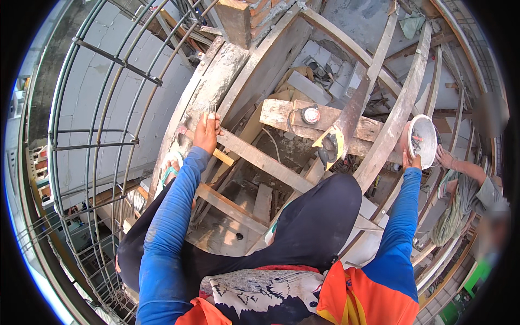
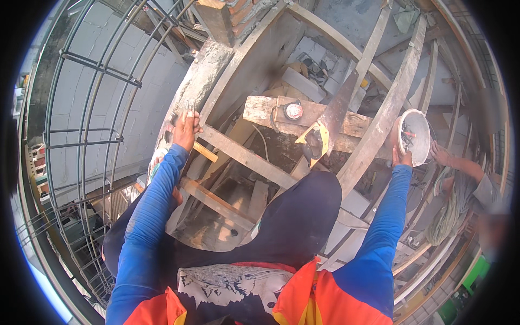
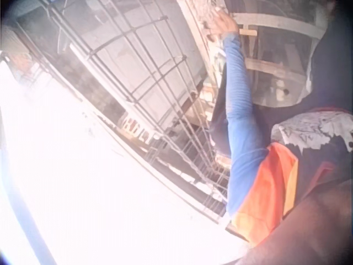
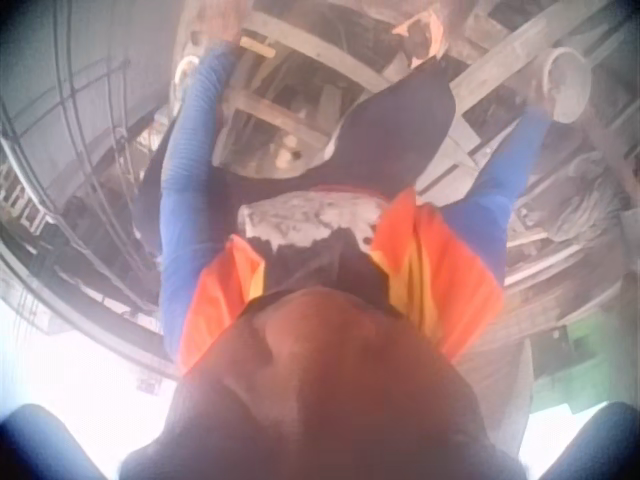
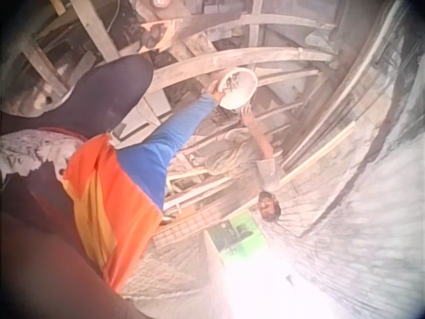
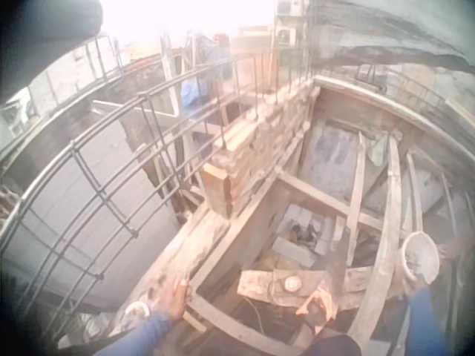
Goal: The person works on a construction site, hammering nails into wooden planks to secure a scaffolding structure. They measure the wooden beams with a tape measure and use a hammer to drive nails. The person also handles a bucket of nails and positions a long wooden plank for further work.
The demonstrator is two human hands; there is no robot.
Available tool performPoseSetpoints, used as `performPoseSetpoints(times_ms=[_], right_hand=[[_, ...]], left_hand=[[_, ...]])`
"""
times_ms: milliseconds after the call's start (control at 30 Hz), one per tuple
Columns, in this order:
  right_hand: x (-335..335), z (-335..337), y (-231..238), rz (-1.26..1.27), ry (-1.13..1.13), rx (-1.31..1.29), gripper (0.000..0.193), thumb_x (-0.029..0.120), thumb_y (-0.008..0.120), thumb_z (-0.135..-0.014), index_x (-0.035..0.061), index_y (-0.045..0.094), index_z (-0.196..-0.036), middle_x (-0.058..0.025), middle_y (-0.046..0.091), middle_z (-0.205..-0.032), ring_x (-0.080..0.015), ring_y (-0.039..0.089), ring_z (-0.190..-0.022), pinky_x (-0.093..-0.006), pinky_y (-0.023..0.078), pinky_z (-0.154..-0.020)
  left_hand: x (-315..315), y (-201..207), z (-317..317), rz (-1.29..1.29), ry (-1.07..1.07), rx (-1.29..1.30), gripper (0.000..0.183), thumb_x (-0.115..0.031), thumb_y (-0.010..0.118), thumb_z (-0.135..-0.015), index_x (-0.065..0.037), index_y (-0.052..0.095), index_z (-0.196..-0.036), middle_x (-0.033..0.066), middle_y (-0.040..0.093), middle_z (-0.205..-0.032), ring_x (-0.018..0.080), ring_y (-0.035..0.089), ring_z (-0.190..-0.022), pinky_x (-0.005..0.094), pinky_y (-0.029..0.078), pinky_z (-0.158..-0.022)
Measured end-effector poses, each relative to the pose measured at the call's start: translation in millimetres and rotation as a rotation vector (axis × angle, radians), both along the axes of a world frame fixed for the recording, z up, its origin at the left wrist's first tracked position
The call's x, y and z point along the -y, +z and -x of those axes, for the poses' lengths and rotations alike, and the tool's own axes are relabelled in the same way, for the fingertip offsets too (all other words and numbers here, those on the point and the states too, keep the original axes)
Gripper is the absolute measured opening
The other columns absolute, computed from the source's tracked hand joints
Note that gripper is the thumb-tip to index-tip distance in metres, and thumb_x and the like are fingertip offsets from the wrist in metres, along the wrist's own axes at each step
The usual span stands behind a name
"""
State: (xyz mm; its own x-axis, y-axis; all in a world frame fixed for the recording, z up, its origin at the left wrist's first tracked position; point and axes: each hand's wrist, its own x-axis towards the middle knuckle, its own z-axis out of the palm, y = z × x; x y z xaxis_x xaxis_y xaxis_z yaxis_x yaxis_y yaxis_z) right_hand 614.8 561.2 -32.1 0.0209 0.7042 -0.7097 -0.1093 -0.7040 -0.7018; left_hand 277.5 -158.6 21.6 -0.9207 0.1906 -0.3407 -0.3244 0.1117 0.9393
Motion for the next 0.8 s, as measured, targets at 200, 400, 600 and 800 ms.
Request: performPoseSetpoints(times_ms=[200,400,600,800], right_hand=[[82.9,19.4,51.8,-0.468,-0.008,0.567,0.061,0.037,0.063,-0.096,-0.0013,0.047,-0.14,-0.0181,0.058,-0.131,-0.032,0.065,-0.105,-0.0419,0.058,-0.086],[375.2,202.5,163.3,-0.566,1.454,-0.215,0.038,0.013,0.061,-0.101,-0.0006,0.054,-0.136,-0.0125,0.062,-0.12,-0.015,0.064,-0.1,-0.0294,0.058,-0.078],[434.0,265.8,142.6,-0.474,1.474,-0.3,0.026,0.008,0.065,-0.098,-0.0022,0.058,-0.122,-0.0093,0.067,-0.106,-0.0137,0.067,-0.087,-0.0276,0.058,-0.071],[442.3,307.0,137.3,-0.793,1.458,-0.154,0.018,0.009,0.07,-0.094,0.0002,0.065,-0.109,-0.0105,0.073,-0.094,-0.0163,0.071,-0.081,-0.03,0.057,-0.072]], left_hand=[[-54.3,7.9,-22.8,0.023,-0.099,-0.004,0.024,-0.027,0.041,-0.111,-0.006,0.051,-0.117,-0.0018,0.046,-0.08,0.0075,0.044,-0.066,0.0263,0.043,-0.059],[-125.1,35.2,-52.9,0.068,-0.218,-0.216,0.021,-0.022,0.043,-0.109,-0.006,0.044,-0.123,0.003,0.053,-0.084,0.0085,0.049,-0.071,0.0285,0.045,-0.062],[-142.1,55.8,-53.3,-0.04,-0.177,-0.203,0.019,-0.015,0.043,-0.106,-0.003,0.042,-0.121,0.0225,0.064,-0.09,0.0423,0.065,-0.082,0.0502,0.048,-0.073],[-94.8,15.8,-6.6,0.176,-0.07,-0.268,0.015,-0.009,0.044,-0.105,0.0,0.047,-0.116,0.02,0.067,-0.094,0.0353,0.068,-0.084,0.0438,0.052,-0.077]])
